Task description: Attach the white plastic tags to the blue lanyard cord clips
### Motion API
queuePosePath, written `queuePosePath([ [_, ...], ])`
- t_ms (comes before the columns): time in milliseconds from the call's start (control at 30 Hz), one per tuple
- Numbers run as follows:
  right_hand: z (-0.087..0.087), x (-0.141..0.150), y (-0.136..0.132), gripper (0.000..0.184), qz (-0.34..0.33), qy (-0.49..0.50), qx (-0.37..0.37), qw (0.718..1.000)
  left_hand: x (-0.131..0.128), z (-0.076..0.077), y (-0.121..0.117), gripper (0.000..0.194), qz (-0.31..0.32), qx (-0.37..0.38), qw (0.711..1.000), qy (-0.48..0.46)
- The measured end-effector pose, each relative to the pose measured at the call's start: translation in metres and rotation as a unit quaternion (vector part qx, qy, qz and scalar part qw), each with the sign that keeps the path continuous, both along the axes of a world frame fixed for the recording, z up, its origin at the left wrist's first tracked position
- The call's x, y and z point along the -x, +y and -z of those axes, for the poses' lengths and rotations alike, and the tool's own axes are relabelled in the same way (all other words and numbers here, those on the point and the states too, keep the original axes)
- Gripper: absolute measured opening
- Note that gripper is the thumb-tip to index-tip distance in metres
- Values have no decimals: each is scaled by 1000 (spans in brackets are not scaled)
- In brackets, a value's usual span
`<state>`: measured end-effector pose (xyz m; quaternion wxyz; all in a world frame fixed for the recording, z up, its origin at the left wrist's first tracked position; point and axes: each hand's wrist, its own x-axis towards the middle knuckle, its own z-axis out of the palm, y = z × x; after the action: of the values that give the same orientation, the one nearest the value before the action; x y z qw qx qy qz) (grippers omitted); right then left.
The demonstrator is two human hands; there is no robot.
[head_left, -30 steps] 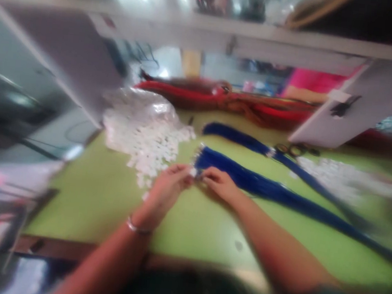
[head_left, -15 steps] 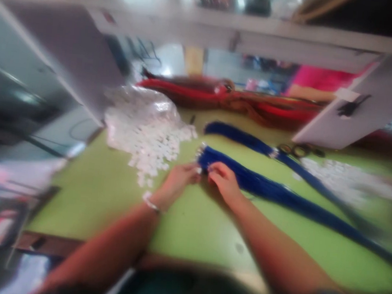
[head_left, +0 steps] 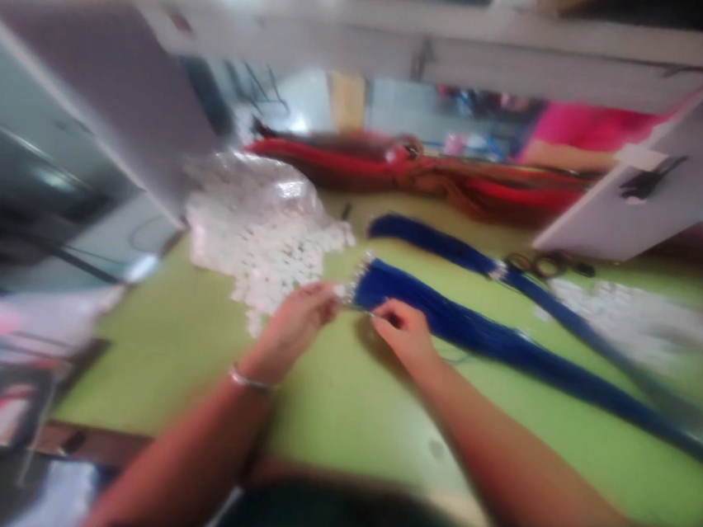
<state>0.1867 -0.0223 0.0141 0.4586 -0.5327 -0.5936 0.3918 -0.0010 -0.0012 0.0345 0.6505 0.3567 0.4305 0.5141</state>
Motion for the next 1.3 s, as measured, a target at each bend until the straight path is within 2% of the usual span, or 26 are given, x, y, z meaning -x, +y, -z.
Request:
queuePosePath([
  [67, 0, 0, -1, 12, -4, 16, 10, 1000, 2, -10, -2, 16, -32, -25, 999, -23],
  [100, 1, -1, 0, 13, -6, 25, 21, 999, 1, -14, -5, 16, -21, -30, 999, -32],
  [233, -1, -4, 2, 16, -5, 52, 48, 997, -12, -14, -23, 18, 119, 14, 992, -39],
  [300, -3, -5, 2, 14, -4, 46, 47, 998, -18, -8, -26, 17, 142, 39, 988, -41],
  [367, -4, -6, 1, 12, -2, 40, 47, 998, -20, -3, -24, 18, 118, 45, 991, -38],
  [500, -5, -5, 0, 10, -3, 61, 41, 997, -16, 2, -16, 34, 64, 31, 997, -6],
  [600, -4, -3, -1, 8, -12, 43, 24, 999, -17, 5, -16, 30, 53, 28, 998, 26],
  [867, -2, 0, -4, 6, 12, -32, -8, 999, -24, 16, -19, 18, 76, 47, 995, -51],
  [1100, -2, 2, -6, 9, 25, -47, -34, 998, -23, 21, -16, 14, 107, 44, 993, -35],
  [1200, -1, 2, -7, 8, 16, -69, -49, 996, -24, 23, -16, 14, 102, 40, 993, -37],
  [1300, 2, 1, -6, 9, 11, -97, -74, 992, -22, 28, -15, 17, 90, 25, 996, -1],
])
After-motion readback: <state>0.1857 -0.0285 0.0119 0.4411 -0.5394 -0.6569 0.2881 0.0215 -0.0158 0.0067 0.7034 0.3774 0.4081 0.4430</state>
